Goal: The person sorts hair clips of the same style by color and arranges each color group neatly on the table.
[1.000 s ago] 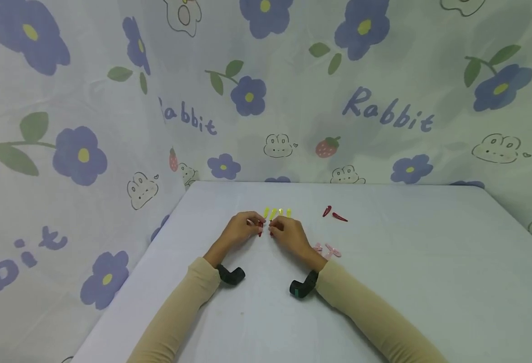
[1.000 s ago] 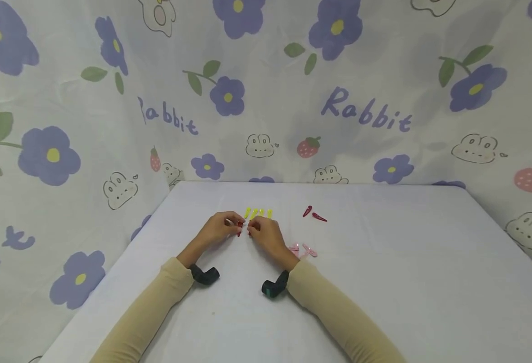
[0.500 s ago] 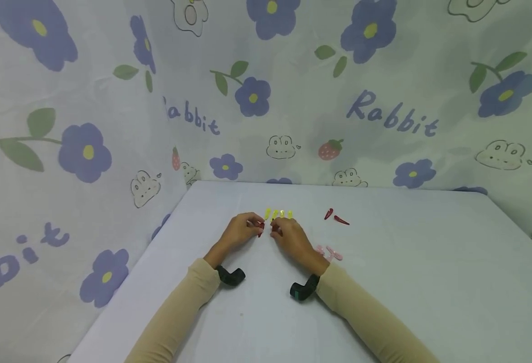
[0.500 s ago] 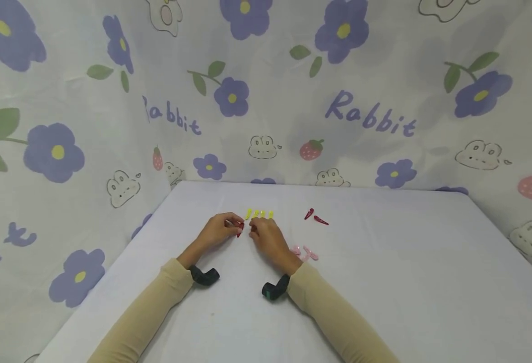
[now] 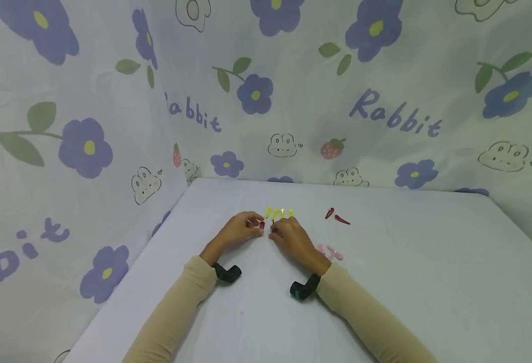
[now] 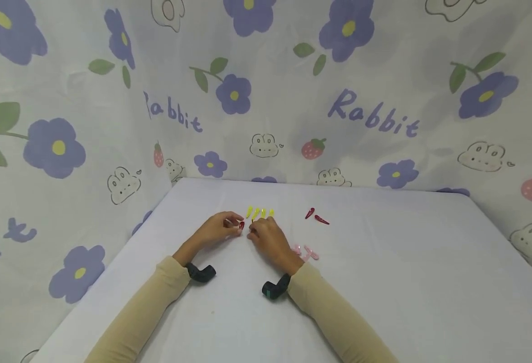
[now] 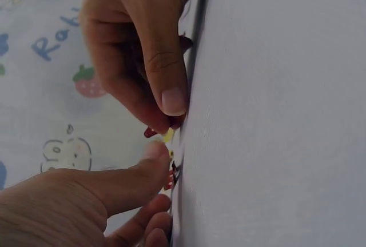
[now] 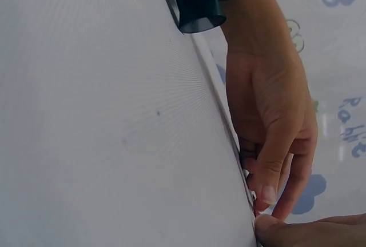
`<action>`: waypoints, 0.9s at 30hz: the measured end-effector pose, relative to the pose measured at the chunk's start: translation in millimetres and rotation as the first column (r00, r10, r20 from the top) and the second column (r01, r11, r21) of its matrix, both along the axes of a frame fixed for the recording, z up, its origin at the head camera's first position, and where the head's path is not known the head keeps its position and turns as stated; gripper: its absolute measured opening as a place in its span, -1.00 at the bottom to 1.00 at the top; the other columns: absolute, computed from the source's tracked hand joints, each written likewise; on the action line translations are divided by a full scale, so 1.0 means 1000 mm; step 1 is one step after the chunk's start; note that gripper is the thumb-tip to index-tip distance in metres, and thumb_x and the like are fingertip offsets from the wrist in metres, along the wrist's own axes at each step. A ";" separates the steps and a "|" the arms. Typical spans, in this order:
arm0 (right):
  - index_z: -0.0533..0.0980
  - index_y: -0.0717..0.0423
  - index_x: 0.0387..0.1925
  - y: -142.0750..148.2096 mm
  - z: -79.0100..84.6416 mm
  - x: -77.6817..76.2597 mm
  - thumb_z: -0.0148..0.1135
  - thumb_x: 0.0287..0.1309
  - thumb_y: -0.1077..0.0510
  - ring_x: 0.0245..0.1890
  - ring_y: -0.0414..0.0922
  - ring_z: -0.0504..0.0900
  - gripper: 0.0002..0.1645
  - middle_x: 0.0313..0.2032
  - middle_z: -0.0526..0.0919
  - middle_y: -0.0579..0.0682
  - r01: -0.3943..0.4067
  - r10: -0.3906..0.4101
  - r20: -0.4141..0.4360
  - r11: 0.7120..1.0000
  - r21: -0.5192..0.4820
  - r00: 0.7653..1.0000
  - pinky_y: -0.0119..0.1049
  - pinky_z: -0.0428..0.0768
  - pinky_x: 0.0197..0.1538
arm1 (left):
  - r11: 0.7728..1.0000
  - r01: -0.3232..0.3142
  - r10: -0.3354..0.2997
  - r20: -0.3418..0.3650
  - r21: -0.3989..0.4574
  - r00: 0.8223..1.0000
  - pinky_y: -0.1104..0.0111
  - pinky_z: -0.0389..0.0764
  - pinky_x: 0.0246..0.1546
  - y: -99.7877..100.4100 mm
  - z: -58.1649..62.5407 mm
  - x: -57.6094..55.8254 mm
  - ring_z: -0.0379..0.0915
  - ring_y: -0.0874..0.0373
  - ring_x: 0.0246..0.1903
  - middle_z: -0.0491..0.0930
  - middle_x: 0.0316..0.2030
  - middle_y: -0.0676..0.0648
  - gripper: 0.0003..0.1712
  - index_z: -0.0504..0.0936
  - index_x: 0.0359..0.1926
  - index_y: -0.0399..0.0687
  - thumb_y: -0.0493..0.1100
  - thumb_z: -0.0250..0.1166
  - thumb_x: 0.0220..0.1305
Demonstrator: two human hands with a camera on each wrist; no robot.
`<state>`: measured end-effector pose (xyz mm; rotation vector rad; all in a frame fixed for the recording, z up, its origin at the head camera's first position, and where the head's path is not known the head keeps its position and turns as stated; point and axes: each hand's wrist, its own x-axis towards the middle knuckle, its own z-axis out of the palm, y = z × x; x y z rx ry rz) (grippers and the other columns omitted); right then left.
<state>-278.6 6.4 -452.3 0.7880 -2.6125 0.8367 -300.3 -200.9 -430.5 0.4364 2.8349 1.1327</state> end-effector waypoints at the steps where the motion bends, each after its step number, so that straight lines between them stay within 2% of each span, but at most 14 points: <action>1: 0.70 0.10 -0.18 0.000 -0.001 0.000 0.41 0.20 0.11 -0.13 -0.09 0.56 -0.81 -0.19 0.74 -0.05 -0.011 0.011 0.003 1.000 0.003 1.000 -0.19 0.57 -0.02 | 1.000 0.006 -0.005 0.004 -0.006 1.000 0.25 0.54 -0.12 0.000 0.000 0.000 0.57 0.12 -0.16 0.66 -0.09 -0.05 -0.60 0.67 0.08 0.06 -0.10 0.45 0.21; 5: 0.72 0.06 -0.23 -0.001 -0.003 0.001 0.41 0.19 0.09 -0.17 -0.12 0.51 -0.85 -0.25 0.67 -0.08 -0.026 0.027 -0.018 0.999 0.027 0.999 -0.23 0.55 -0.07 | 1.000 0.012 -0.012 0.007 -0.019 1.000 0.24 0.54 -0.10 -0.001 -0.004 0.000 0.55 0.11 -0.13 0.65 -0.06 -0.05 -0.60 0.68 0.07 0.08 -0.10 0.47 0.20; 13: 0.77 0.00 -0.19 -0.002 0.000 0.003 0.40 0.21 0.08 -0.07 -0.03 0.51 -0.83 -0.11 0.62 0.02 -0.014 0.016 -0.031 0.998 0.065 0.999 -0.16 0.55 -0.04 | 0.998 0.045 -0.046 -0.022 -0.036 0.999 0.24 0.54 -0.13 -0.003 -0.004 -0.002 0.55 0.10 -0.14 0.65 -0.06 -0.08 -0.59 0.68 0.07 0.02 -0.08 0.46 0.20; 19: 0.69 0.10 0.01 -0.004 0.002 0.001 0.41 0.20 0.06 -0.12 -0.07 0.52 -0.63 -0.14 0.57 0.04 0.003 -0.004 -0.035 1.000 -0.015 0.999 -0.19 0.55 -0.08 | 0.998 0.038 -0.039 -0.049 -0.040 0.998 0.22 0.55 -0.10 -0.003 -0.004 -0.002 0.56 0.10 -0.15 0.65 -0.07 -0.08 -0.61 0.69 0.05 0.02 -0.06 0.46 0.20; 22: 0.68 0.17 0.01 -0.004 0.002 0.001 0.44 0.16 0.09 -0.18 -0.08 0.49 -0.61 -0.19 0.55 0.06 0.029 -0.030 -0.026 0.999 -0.044 0.999 -0.22 0.53 -0.14 | 0.999 0.038 -0.040 -0.045 -0.035 0.998 0.20 0.55 -0.08 -0.002 -0.003 -0.001 0.56 0.08 -0.14 0.65 -0.07 -0.09 -0.61 0.69 0.06 0.01 -0.08 0.46 0.20; 27: 0.70 0.17 -0.02 -0.003 0.001 0.000 0.44 0.16 0.10 -0.21 -0.07 0.47 -0.63 -0.23 0.56 0.06 0.044 -0.044 0.000 0.999 -0.029 0.999 -0.26 0.49 -0.17 | 0.998 0.028 -0.030 -0.036 -0.049 0.999 0.20 0.55 -0.08 -0.001 -0.004 -0.001 0.55 0.09 -0.13 0.65 -0.07 -0.07 -0.61 0.69 0.06 0.03 -0.08 0.47 0.20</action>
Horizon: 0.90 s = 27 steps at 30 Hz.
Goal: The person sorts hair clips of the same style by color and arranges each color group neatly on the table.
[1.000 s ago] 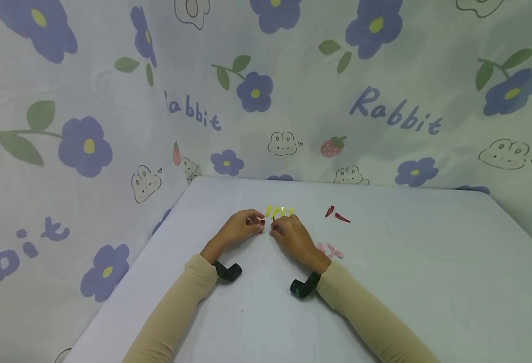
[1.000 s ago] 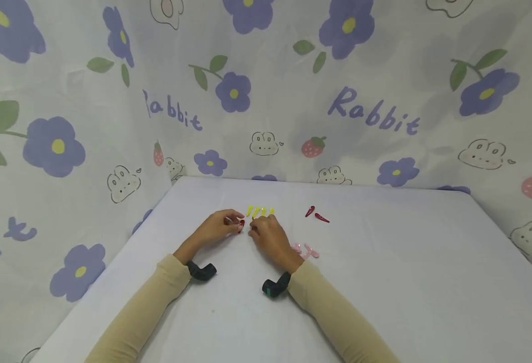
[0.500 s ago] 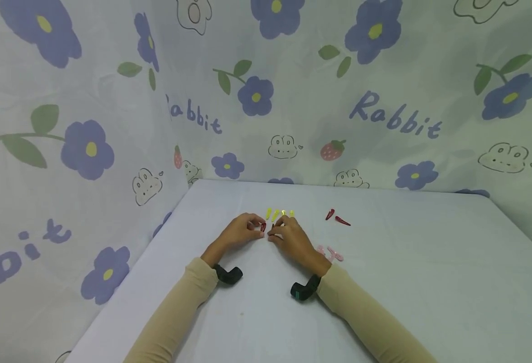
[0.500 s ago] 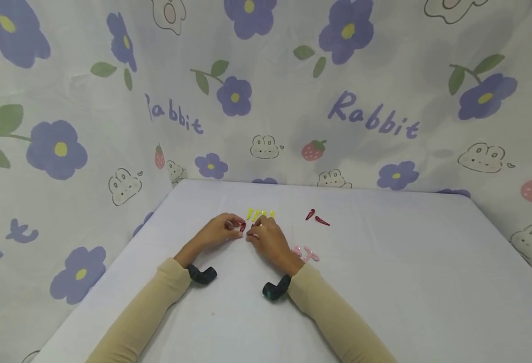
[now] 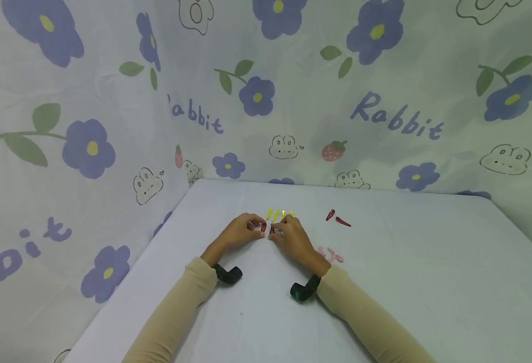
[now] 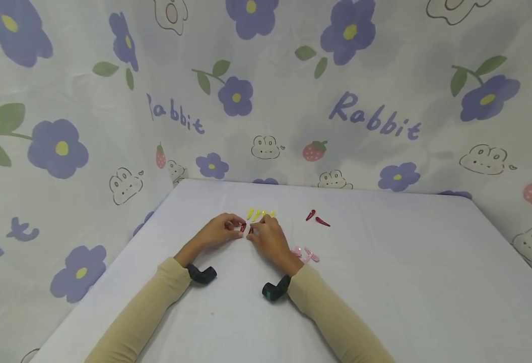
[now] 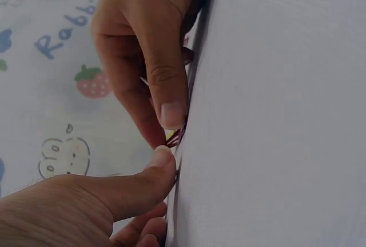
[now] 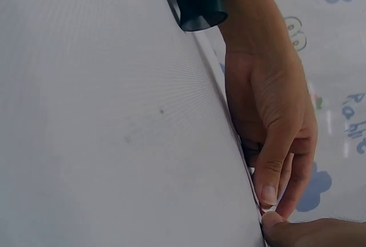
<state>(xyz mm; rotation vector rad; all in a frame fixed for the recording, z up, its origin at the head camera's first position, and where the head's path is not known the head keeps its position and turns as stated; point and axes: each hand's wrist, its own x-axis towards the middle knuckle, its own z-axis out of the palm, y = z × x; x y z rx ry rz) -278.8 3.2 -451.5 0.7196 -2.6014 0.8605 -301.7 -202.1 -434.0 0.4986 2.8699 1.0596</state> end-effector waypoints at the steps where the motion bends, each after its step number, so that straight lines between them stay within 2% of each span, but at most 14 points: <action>1: 0.70 0.17 -0.01 0.000 0.000 0.000 0.44 0.16 0.09 -0.21 -0.07 0.47 -0.63 -0.23 0.56 0.06 0.000 0.000 -0.002 1.000 0.004 1.000 -0.26 0.48 -0.18 | 1.000 -0.002 0.002 -0.002 -0.001 1.000 0.20 0.55 -0.08 0.000 0.000 0.000 0.55 0.10 -0.13 0.65 -0.08 -0.07 -0.61 0.69 0.06 0.03 -0.09 0.47 0.20; 8: 0.72 0.15 -0.05 -0.001 0.001 -0.003 0.47 0.12 0.06 -0.29 -0.09 0.43 -0.62 -0.28 0.57 0.05 0.015 -0.013 -0.044 0.999 0.046 0.999 -0.27 0.40 -0.25 | 1.000 0.002 -0.001 -0.005 0.018 1.000 0.21 0.54 -0.08 0.001 -0.002 0.000 0.54 0.09 -0.14 0.64 -0.08 -0.09 -0.60 0.67 0.07 0.02 -0.09 0.46 0.21; 16: 0.72 0.12 -0.06 -0.001 0.002 -0.005 0.45 0.16 0.03 -0.28 -0.11 0.43 -0.64 -0.28 0.56 0.01 0.032 -0.030 -0.029 0.996 0.082 0.999 -0.28 0.40 -0.24 | 0.999 -0.005 0.005 -0.022 0.034 1.000 0.21 0.55 -0.10 0.002 -0.004 -0.002 0.55 0.10 -0.15 0.65 -0.07 -0.09 -0.60 0.67 0.08 0.02 -0.07 0.45 0.22; 27: 0.71 0.10 -0.04 -0.001 -0.001 -0.007 0.42 0.19 0.01 -0.29 -0.13 0.41 -0.64 -0.29 0.55 -0.01 0.038 -0.037 -0.014 0.995 0.089 0.999 -0.31 0.38 -0.26 | 1.000 -0.021 0.021 0.004 0.019 1.000 0.18 0.57 -0.07 0.002 -0.003 0.000 0.57 0.08 -0.11 0.64 -0.05 -0.09 -0.62 0.67 0.13 0.07 -0.07 0.39 0.29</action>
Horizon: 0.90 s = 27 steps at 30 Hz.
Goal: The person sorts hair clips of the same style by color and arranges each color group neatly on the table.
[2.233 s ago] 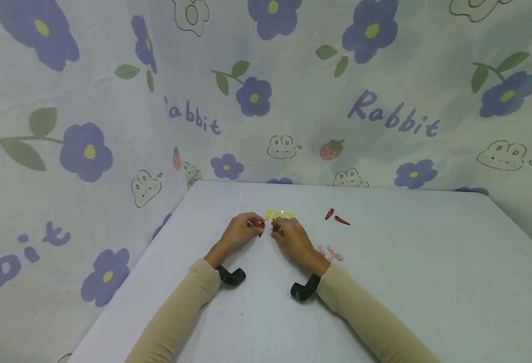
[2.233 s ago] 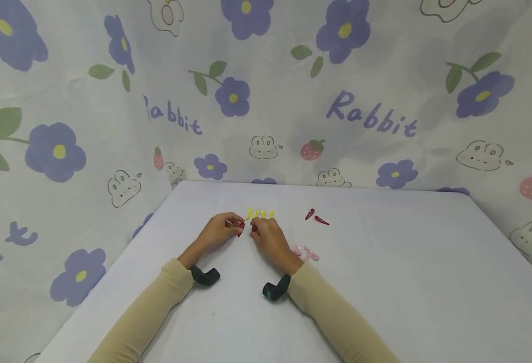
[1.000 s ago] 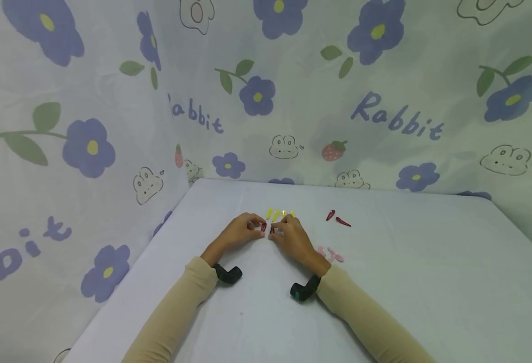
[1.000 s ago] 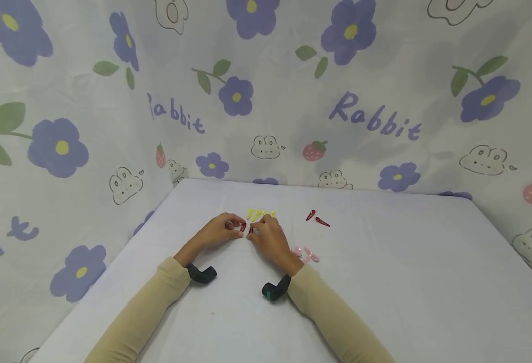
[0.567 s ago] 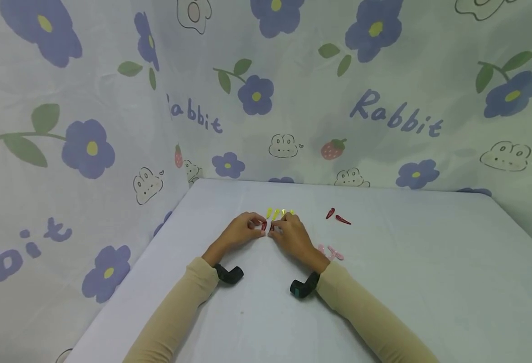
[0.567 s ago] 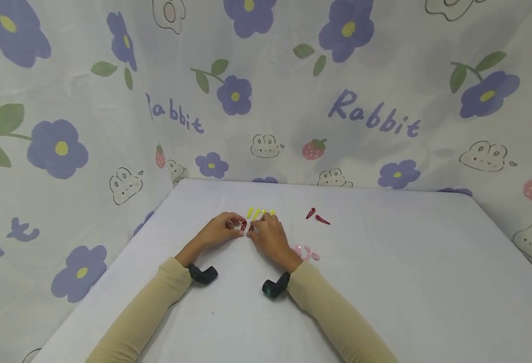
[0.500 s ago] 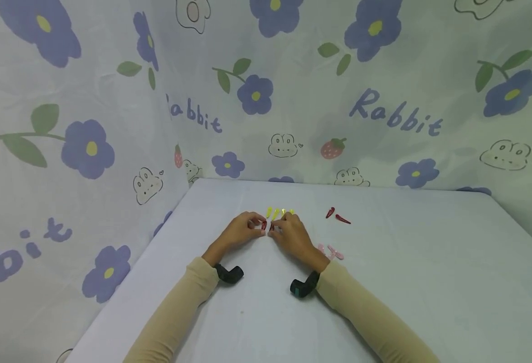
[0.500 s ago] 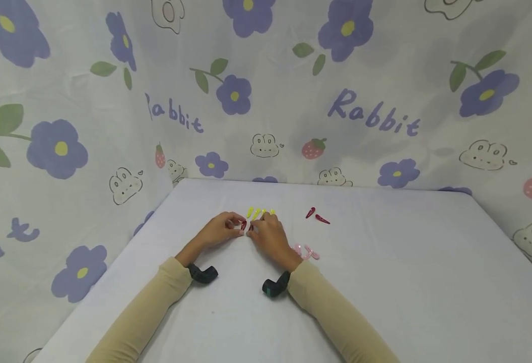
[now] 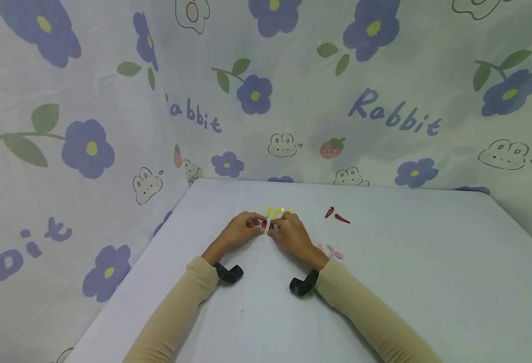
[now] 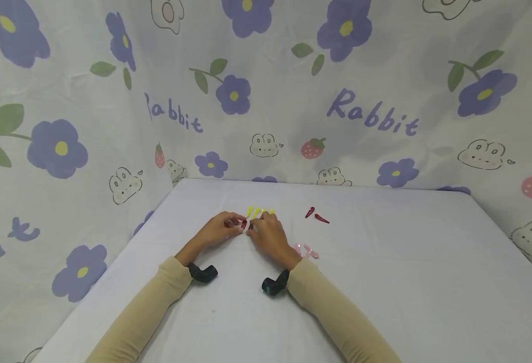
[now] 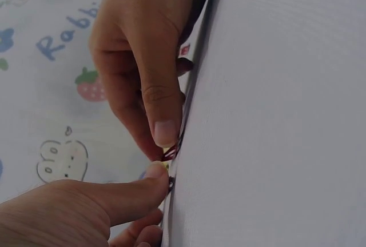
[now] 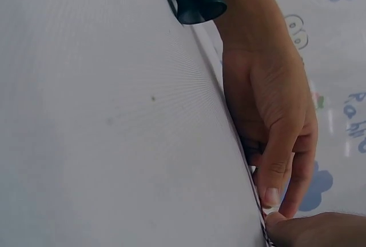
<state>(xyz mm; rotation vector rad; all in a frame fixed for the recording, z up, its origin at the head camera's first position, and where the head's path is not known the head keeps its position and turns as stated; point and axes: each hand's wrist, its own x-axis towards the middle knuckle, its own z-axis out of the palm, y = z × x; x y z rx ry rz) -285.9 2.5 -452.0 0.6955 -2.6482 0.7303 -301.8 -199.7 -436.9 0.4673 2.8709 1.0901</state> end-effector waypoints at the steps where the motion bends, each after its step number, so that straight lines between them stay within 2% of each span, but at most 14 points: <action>1: 0.71 0.10 -0.03 0.001 0.000 0.000 0.42 0.19 0.01 -0.29 -0.13 0.42 -0.64 -0.29 0.55 -0.01 0.002 -0.002 0.001 1.000 -0.004 1.000 -0.30 0.39 -0.26 | 1.000 0.003 -0.003 -0.004 0.000 1.000 0.18 0.57 -0.08 0.001 0.001 0.000 0.57 0.08 -0.12 0.64 -0.05 -0.09 -0.62 0.68 0.12 0.07 -0.07 0.39 0.29; 3: 0.71 0.10 -0.03 0.002 0.002 0.000 0.41 0.20 0.01 -0.29 -0.12 0.42 -0.64 -0.29 0.55 -0.01 0.005 -0.005 0.010 1.000 -0.010 1.000 -0.29 0.40 -0.26 | 1.000 0.007 -0.007 -0.011 -0.004 1.000 0.19 0.57 -0.09 0.003 0.002 0.000 0.57 0.07 -0.12 0.64 -0.05 -0.10 -0.63 0.69 0.11 0.07 -0.07 0.39 0.29; 7: 0.69 0.15 -0.03 0.006 0.011 0.001 0.41 0.20 0.08 -0.23 -0.06 0.48 -0.66 -0.25 0.57 0.06 -0.014 0.019 0.069 0.996 -0.084 0.997 -0.23 0.49 -0.19 | 1.000 0.007 -0.007 -0.010 -0.017 1.000 0.17 0.55 -0.09 0.004 0.003 0.000 0.55 0.06 -0.12 0.64 -0.05 -0.11 -0.64 0.70 0.10 0.05 -0.07 0.39 0.29; 11: 0.67 0.16 -0.02 0.015 0.030 0.002 0.41 0.20 0.13 -0.16 -0.01 0.54 -0.67 -0.18 0.60 0.11 -0.011 0.034 0.143 0.987 -0.157 0.989 -0.16 0.56 -0.08 | 1.000 -0.013 0.013 -0.001 -0.019 1.000 0.15 0.55 -0.06 0.004 0.003 0.001 0.54 0.06 -0.10 0.64 -0.04 -0.09 -0.64 0.70 0.09 0.07 -0.05 0.39 0.28; 18: 0.65 0.09 -0.01 0.054 0.063 0.003 0.36 0.25 0.09 -0.05 -0.04 0.62 -0.70 -0.08 0.67 0.01 0.017 0.026 0.238 0.984 -0.178 0.971 -0.15 0.62 0.04 | 0.999 -0.024 0.024 -0.009 -0.024 1.000 0.15 0.55 -0.02 0.009 0.006 0.001 0.54 0.06 -0.09 0.63 -0.05 -0.08 -0.64 0.69 0.10 0.08 -0.05 0.39 0.29; 22: 0.65 0.09 -0.03 0.082 0.066 0.006 0.33 0.28 0.08 -0.06 -0.04 0.63 -0.72 -0.07 0.68 0.01 0.033 0.016 0.256 0.982 -0.188 0.966 -0.13 0.63 -0.02 | 0.999 -0.019 0.018 -0.016 -0.030 1.000 0.17 0.54 -0.05 0.008 0.005 0.002 0.53 0.08 -0.11 0.63 -0.05 -0.07 -0.64 0.69 0.10 0.06 -0.05 0.38 0.29; 27: 0.64 0.13 -0.03 0.115 0.060 0.006 0.31 0.30 0.09 -0.11 -0.04 0.62 -0.72 -0.11 0.69 0.02 0.045 0.001 0.255 0.983 -0.176 0.967 -0.19 0.63 -0.11 | 0.999 -0.026 0.026 0.001 -0.024 1.000 0.17 0.53 -0.05 0.004 0.002 0.005 0.52 0.07 -0.11 0.62 -0.05 -0.08 -0.64 0.69 0.09 0.06 -0.05 0.39 0.28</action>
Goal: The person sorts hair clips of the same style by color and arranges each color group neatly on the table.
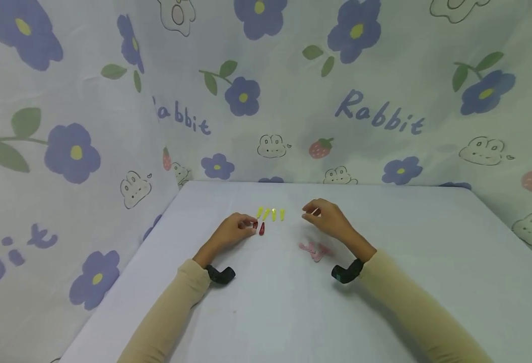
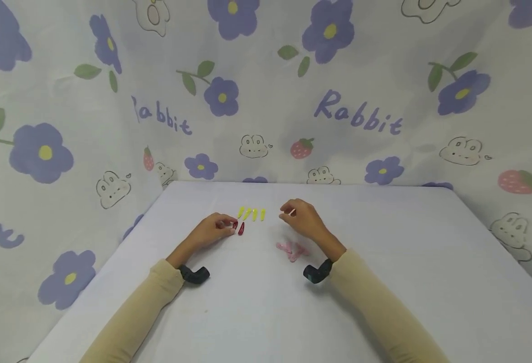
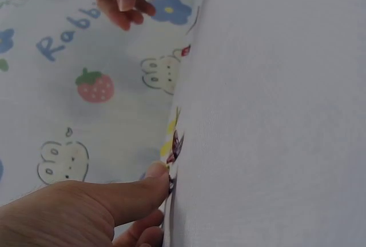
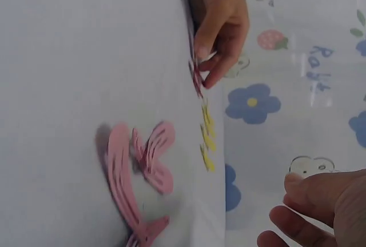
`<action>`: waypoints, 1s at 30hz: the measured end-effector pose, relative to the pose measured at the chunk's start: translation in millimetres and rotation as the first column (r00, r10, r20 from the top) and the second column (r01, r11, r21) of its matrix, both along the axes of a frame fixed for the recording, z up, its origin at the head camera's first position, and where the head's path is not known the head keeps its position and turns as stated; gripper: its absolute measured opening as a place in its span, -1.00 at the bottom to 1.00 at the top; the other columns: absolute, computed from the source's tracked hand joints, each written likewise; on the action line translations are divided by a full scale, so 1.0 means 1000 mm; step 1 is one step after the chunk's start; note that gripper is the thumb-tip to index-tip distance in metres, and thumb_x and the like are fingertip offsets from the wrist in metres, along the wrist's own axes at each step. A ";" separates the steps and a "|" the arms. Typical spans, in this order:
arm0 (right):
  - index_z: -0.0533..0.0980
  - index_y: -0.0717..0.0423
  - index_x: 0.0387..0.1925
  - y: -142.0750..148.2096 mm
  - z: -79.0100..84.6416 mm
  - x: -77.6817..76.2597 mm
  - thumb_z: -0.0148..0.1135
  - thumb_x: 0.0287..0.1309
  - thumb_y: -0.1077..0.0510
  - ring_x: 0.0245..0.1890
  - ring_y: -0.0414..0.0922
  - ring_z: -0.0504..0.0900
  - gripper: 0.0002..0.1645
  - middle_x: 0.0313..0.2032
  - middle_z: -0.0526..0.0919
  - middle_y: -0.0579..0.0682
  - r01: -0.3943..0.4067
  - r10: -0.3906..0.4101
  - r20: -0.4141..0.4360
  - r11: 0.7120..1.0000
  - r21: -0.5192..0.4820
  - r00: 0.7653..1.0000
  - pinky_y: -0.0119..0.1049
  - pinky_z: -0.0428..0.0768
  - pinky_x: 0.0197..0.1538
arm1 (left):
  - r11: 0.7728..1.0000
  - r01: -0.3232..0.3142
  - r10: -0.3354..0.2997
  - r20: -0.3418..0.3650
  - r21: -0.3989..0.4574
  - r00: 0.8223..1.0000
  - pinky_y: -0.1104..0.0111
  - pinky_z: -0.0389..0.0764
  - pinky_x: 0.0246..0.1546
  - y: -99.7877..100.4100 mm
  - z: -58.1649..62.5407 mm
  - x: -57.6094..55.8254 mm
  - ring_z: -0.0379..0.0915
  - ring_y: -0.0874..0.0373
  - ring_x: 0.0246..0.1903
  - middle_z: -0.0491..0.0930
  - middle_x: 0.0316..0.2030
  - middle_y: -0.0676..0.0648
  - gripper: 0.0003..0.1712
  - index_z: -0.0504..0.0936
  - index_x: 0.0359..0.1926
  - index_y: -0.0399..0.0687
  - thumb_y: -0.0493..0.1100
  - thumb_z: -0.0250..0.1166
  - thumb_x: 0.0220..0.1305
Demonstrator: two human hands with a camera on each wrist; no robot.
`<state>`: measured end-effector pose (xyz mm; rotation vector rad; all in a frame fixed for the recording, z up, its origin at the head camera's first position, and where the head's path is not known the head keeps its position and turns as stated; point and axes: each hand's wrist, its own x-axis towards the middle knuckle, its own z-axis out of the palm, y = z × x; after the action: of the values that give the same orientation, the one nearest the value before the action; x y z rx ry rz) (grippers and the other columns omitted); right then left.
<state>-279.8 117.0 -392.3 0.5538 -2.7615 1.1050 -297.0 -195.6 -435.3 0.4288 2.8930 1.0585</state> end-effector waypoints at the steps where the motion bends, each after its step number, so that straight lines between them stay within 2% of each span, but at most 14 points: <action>1: 0.64 0.14 -0.03 0.005 -0.002 -0.001 0.31 0.30 0.09 -0.12 -0.04 0.62 -0.72 -0.12 0.69 0.03 0.005 -0.005 0.005 1.000 0.005 1.000 -0.20 0.63 -0.12 | 1.000 -0.002 0.002 0.005 0.002 1.000 0.16 0.53 -0.05 -0.001 -0.001 0.001 0.52 0.07 -0.10 0.62 -0.04 -0.09 -0.64 0.69 0.10 0.06 -0.05 0.39 0.28; 11: 0.63 0.18 0.00 0.054 -0.010 -0.013 0.26 0.33 0.12 -0.06 0.06 0.62 -0.71 -0.08 0.70 0.13 0.073 -0.076 0.045 0.995 0.062 0.996 -0.11 0.64 -0.09 | 1.000 0.014 -0.014 -0.023 -0.005 1.000 0.13 0.54 -0.05 -0.006 -0.003 0.001 0.54 0.05 -0.10 0.63 -0.05 -0.10 -0.63 0.69 0.10 0.05 -0.05 0.39 0.28; 18: 0.61 0.19 0.05 0.076 -0.006 -0.029 0.20 0.38 0.15 -0.04 0.08 0.61 -0.70 -0.04 0.68 0.16 0.099 -0.109 0.079 0.987 0.126 0.991 -0.10 0.65 -0.06 | 1.000 0.022 -0.022 -0.036 -0.011 0.999 0.16 0.53 -0.07 -0.006 -0.001 -0.005 0.53 0.05 -0.10 0.63 -0.06 -0.09 -0.62 0.68 0.11 0.06 -0.04 0.39 0.28; 24: 0.58 0.22 0.10 0.078 -0.001 -0.039 0.18 0.38 0.16 -0.01 0.11 0.58 -0.67 -0.01 0.65 0.19 0.055 -0.076 0.122 0.985 0.165 0.990 -0.07 0.63 -0.01 | 1.000 -0.005 0.005 -0.016 0.007 1.000 0.14 0.53 -0.05 -0.005 -0.001 -0.005 0.52 0.03 -0.08 0.62 -0.05 -0.09 -0.63 0.68 0.11 0.08 -0.05 0.39 0.28; 30: 0.55 0.24 0.12 0.076 -0.010 -0.048 0.20 0.37 0.17 -0.06 0.08 0.56 -0.64 -0.01 0.64 0.21 0.019 -0.066 0.187 0.970 0.242 0.980 -0.08 0.60 -0.02 | 1.000 0.011 -0.011 -0.016 0.009 1.000 0.13 0.54 -0.05 -0.001 -0.003 -0.004 0.53 0.02 -0.09 0.63 -0.05 -0.11 -0.63 0.69 0.10 0.06 -0.06 0.39 0.28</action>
<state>-328.0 192.9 -401.9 0.4290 -3.0854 0.8632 -301.0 -196.6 -437.9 0.4552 2.8971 1.0721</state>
